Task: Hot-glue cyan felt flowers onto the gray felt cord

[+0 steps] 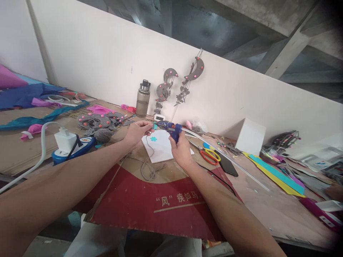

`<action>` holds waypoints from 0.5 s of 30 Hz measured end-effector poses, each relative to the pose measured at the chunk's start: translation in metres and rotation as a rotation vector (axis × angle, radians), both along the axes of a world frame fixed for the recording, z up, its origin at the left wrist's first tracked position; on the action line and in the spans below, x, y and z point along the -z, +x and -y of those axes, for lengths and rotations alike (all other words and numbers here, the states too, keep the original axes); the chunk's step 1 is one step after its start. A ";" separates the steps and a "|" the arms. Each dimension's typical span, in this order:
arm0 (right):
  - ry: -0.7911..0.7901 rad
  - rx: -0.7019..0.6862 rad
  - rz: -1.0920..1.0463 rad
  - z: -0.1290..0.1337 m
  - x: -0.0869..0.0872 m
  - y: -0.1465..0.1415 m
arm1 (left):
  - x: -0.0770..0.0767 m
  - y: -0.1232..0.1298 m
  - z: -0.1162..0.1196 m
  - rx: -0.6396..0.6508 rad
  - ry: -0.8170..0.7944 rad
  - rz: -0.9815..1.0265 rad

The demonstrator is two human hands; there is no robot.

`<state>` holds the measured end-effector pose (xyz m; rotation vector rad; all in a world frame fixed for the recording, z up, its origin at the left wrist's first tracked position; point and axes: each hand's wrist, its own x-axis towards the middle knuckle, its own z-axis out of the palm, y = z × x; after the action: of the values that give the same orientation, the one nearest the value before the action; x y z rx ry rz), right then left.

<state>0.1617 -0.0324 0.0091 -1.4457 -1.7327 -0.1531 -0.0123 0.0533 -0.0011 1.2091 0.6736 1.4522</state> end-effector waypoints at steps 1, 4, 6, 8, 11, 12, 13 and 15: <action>-0.002 0.004 -0.002 0.000 0.000 0.000 | 0.000 0.000 0.000 -0.005 -0.003 0.003; -0.001 0.009 -0.011 0.000 -0.001 0.000 | 0.000 0.000 0.000 -0.005 0.003 0.012; 0.005 0.006 -0.018 0.000 -0.001 0.000 | 0.000 0.000 0.000 0.002 0.004 0.008; 0.014 -0.001 -0.025 0.000 -0.001 0.000 | -0.001 0.000 0.001 0.004 0.000 0.001; 0.026 -0.008 -0.039 0.000 -0.001 0.001 | -0.002 0.000 0.003 0.015 -0.004 -0.005; 0.031 -0.009 -0.049 -0.001 0.000 0.002 | -0.003 0.000 0.004 0.023 -0.007 -0.003; 0.038 -0.007 -0.062 -0.002 0.001 0.002 | -0.003 0.000 0.005 0.028 -0.014 0.000; 0.053 -0.016 -0.078 -0.007 0.003 0.005 | -0.004 0.000 0.006 0.036 -0.034 0.008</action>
<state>0.1663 -0.0256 0.0058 -1.3814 -1.6648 -0.1310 -0.0119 0.0472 0.0025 1.1835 0.6653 1.4099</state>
